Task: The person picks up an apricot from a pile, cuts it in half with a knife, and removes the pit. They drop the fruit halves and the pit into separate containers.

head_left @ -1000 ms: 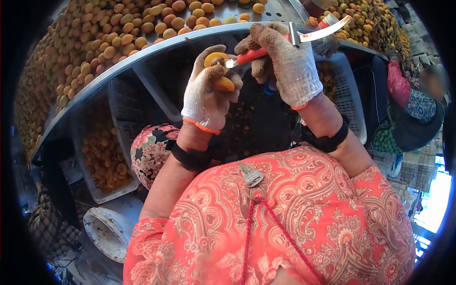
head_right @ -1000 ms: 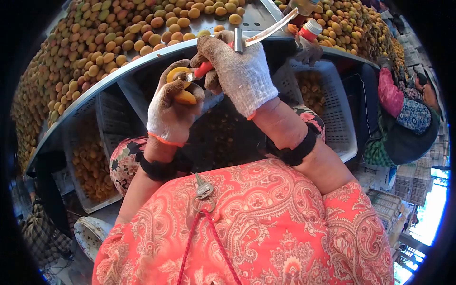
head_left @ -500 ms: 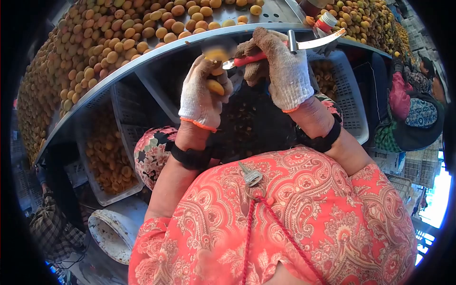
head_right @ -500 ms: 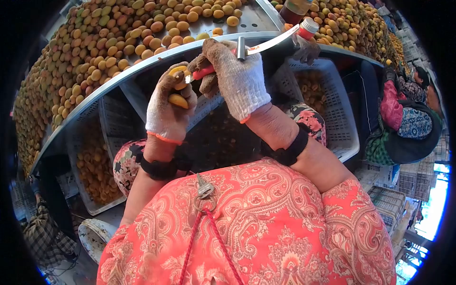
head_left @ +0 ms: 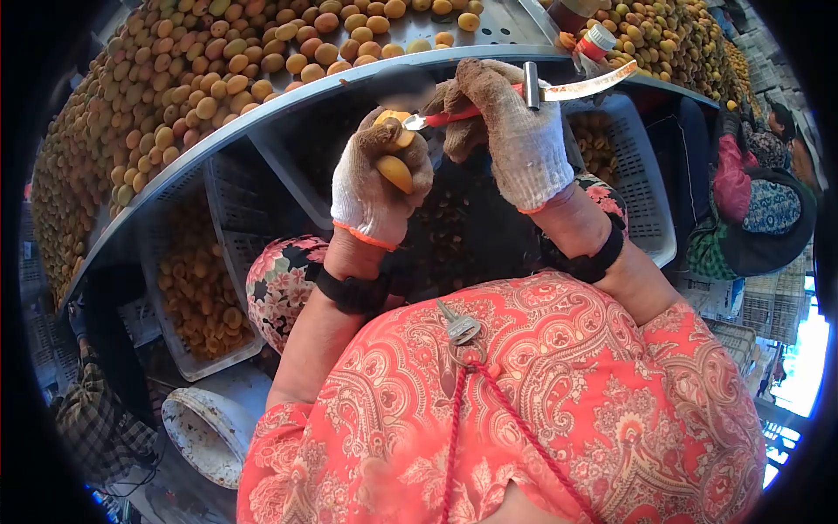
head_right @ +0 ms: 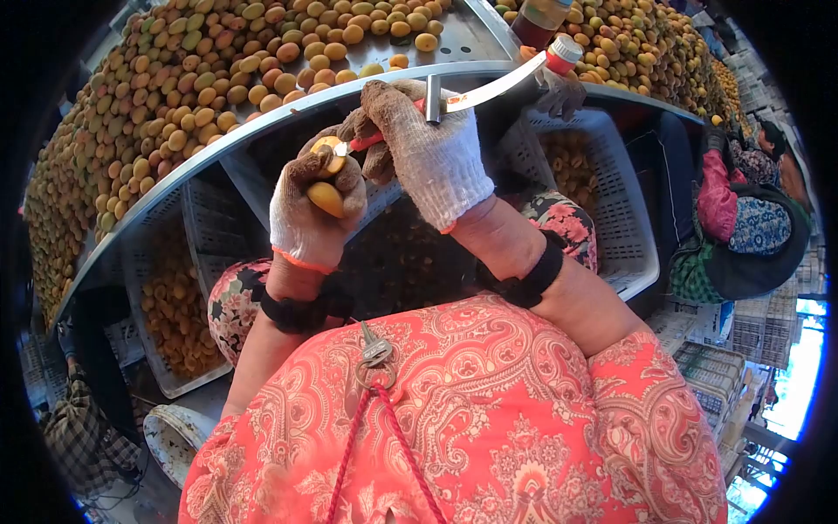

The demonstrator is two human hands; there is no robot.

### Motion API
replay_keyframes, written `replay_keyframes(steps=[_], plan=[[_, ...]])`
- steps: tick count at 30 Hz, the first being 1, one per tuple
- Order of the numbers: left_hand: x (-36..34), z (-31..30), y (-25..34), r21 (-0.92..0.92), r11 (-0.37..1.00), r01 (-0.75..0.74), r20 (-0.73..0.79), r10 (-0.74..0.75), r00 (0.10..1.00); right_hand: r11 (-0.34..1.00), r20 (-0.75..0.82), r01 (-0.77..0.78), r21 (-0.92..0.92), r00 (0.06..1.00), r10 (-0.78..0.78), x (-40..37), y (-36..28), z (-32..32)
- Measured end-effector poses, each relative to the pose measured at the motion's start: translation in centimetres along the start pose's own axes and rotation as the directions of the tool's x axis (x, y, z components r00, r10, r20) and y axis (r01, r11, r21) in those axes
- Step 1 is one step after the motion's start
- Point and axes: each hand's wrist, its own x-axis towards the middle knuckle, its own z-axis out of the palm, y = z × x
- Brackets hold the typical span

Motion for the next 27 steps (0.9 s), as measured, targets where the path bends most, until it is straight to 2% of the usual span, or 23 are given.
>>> replay_keyframes(steps=[3, 5, 9, 11, 13, 15, 16, 17, 18, 19, 20, 21, 23, 25, 26, 27], plan=[[-0.2, 0.3, 0.1, 0.039, 0.999, -0.028, 0.023, 0.027, 0.999, 0.997, -0.023, 0.07, 0.046, 0.997, -0.069, -0.4, -0.3, 0.3], [-0.3, 0.6, -0.1, 0.046, 0.997, -0.062, -0.024, 0.063, 0.998, 0.994, 0.078, 0.087, -0.062, 0.994, -0.082, -0.4, -0.3, 0.1], [-0.6, -0.1, 0.1, 0.13, 0.991, -0.042, 0.004, 0.042, 0.999, 0.986, 0.118, 0.069, -0.149, 0.992, -0.052, -0.5, -1.0, 0.0], [-0.5, -0.5, 0.1, 0.07, 0.997, 0.014, 0.056, -0.018, 0.998, 0.993, 0.17, -0.101, -0.061, 0.979, 0.11, 0.1, -1.5, -0.8], [-0.6, -0.5, 0.0, 0.08, 0.996, 0.025, 0.044, -0.028, 0.999, 0.99, 0.138, -0.135, -0.032, 0.981, 0.139, -0.1, -1.7, -0.7], [-0.5, -0.2, -0.2, 0.091, 0.995, 0.036, 0.035, -0.039, 0.999, 0.971, 0.206, 0.008, -0.238, 0.978, 0.042, -0.2, -1.7, -0.8], [-0.6, 0.1, -0.4, 0.106, 0.994, 0.025, -0.002, -0.025, 1.0, 0.971, 0.202, 0.007, -0.239, 0.978, 0.043, -0.2, -1.4, -0.6], [-0.5, 0.4, -0.5, 0.121, 0.992, 0.016, -0.037, -0.012, 0.999, 0.974, 0.193, 0.086, -0.211, 0.98, -0.044, -0.2, -0.9, -0.4], [-0.4, 0.3, -0.6, 0.121, 0.992, 0.019, -0.033, -0.015, 0.999, 0.969, 0.183, 0.167, -0.184, 0.974, -0.133, -0.1, -0.6, -0.5], [-0.3, 0.1, -0.6, 0.079, 0.997, 0.01, 0.031, -0.012, 0.999, 0.968, 0.18, 0.168, -0.187, 0.974, -0.134, 0.2, -0.7, -0.8], [-0.3, -0.2, -0.6, 0.036, 0.999, 0.003, 0.093, -0.007, 0.996, 0.994, 0.155, -0.002, -0.107, 0.988, 0.019, 0.5, -0.8, -1.1], [-0.3, -0.4, -0.6, 0.036, 0.999, 0.006, 0.093, -0.01, 0.996, 0.985, 0.142, -0.173, -0.021, 0.975, 0.174, 0.7, -0.8, -1.4], [-0.2, -0.7, -0.6, -0.021, 0.999, 0.037, 0.157, -0.034, 0.987, 0.979, 0.134, -0.199, 0.046, 0.972, 0.191, 1.0, 0.0, -1.6], [-0.1, -0.8, -0.5, -0.027, 0.998, 0.048, 0.156, -0.043, 0.987, 0.947, 0.107, -0.264, 0.185, 0.963, 0.248, 1.0, 0.3, -1.8], [-0.1, -0.8, -0.6, -0.036, 0.997, 0.061, 0.153, -0.055, 0.987, 0.947, 0.106, -0.262, 0.186, 0.963, 0.246, 1.0, 0.1, -2.0], [-0.2, -0.6, -0.6, -0.036, 0.997, 0.063, 0.154, -0.057, 0.987, 0.967, 0.132, -0.246, 0.06, 0.963, 0.237, 1.1, -0.4, -1.9]])
